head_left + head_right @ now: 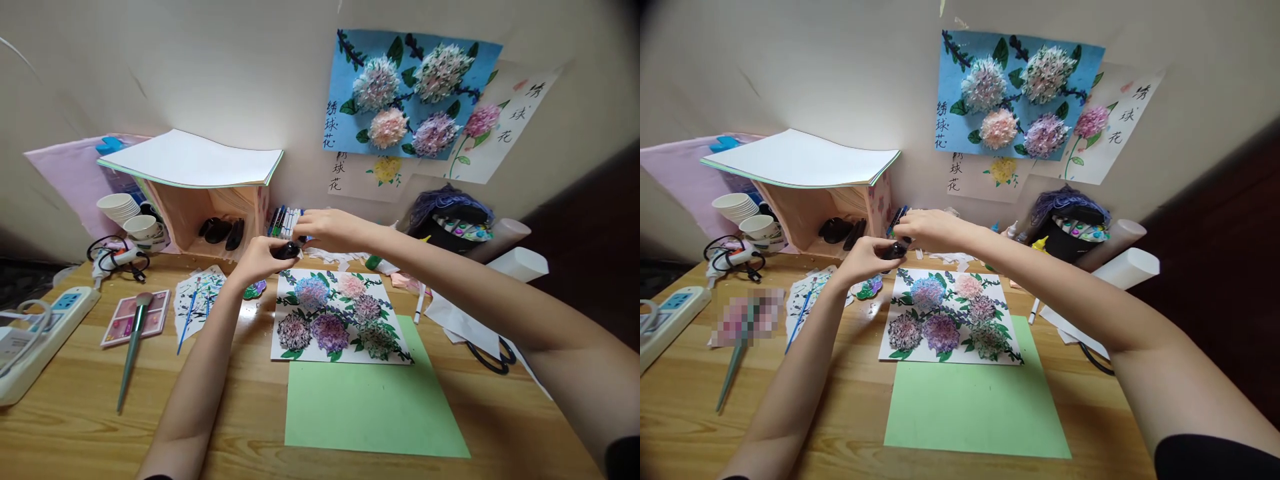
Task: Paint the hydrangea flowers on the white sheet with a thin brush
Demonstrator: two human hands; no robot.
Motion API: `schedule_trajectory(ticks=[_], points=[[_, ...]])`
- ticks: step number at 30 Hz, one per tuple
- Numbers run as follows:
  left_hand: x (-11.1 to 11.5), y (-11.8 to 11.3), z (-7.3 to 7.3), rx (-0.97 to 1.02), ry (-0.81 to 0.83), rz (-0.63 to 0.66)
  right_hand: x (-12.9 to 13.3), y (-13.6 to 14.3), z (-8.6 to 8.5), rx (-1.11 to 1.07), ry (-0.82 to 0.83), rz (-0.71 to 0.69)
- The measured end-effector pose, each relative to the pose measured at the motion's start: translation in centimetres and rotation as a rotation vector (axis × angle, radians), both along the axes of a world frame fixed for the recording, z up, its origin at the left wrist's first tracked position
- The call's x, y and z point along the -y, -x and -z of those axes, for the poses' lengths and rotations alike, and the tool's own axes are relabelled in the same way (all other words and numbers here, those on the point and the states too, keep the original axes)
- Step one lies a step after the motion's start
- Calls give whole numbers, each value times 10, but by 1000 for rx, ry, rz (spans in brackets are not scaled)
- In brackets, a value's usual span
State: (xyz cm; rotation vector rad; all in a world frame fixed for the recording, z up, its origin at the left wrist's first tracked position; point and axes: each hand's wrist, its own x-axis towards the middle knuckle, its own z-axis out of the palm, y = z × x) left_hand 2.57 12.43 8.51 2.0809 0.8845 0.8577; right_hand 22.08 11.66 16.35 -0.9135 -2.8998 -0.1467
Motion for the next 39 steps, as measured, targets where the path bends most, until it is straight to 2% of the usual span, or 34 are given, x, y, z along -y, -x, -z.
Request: schedule_trajectory(ticks=[4, 10, 14, 19, 22, 26, 28, 30, 32, 35, 39], points=[[-2, 3, 1, 46, 228, 186, 0, -9, 14, 56, -176, -204], [-4, 17, -3, -123, 380, 381, 9, -15, 28, -19, -307, -425], [-6, 22, -1, -111, 535, 552, 18, -16, 31, -14, -337, -479], [-8, 22, 4, -13, 749, 739, 25, -18, 28, 8, -299, -591], [-9, 24, 5, -59, 844, 819, 25, -25, 21, -49, -217, -509], [-8, 35, 4, -36, 734, 721, 14, -35, 24, -176, -86, -166], [-3, 45, 2, -47, 631, 636, 3, -34, 36, -223, -2, -15], [7, 57, 0, -43, 535, 508, -10, -27, 54, -242, 165, 91], [20, 69, -1, -36, 452, 355, -23, -15, 75, -289, 303, 134], [43, 88, 3, -29, 389, 127, -39, 4, 101, -351, 359, 150], [71, 109, 20, 37, 397, -44, -50, 22, 123, -420, 407, 186]])
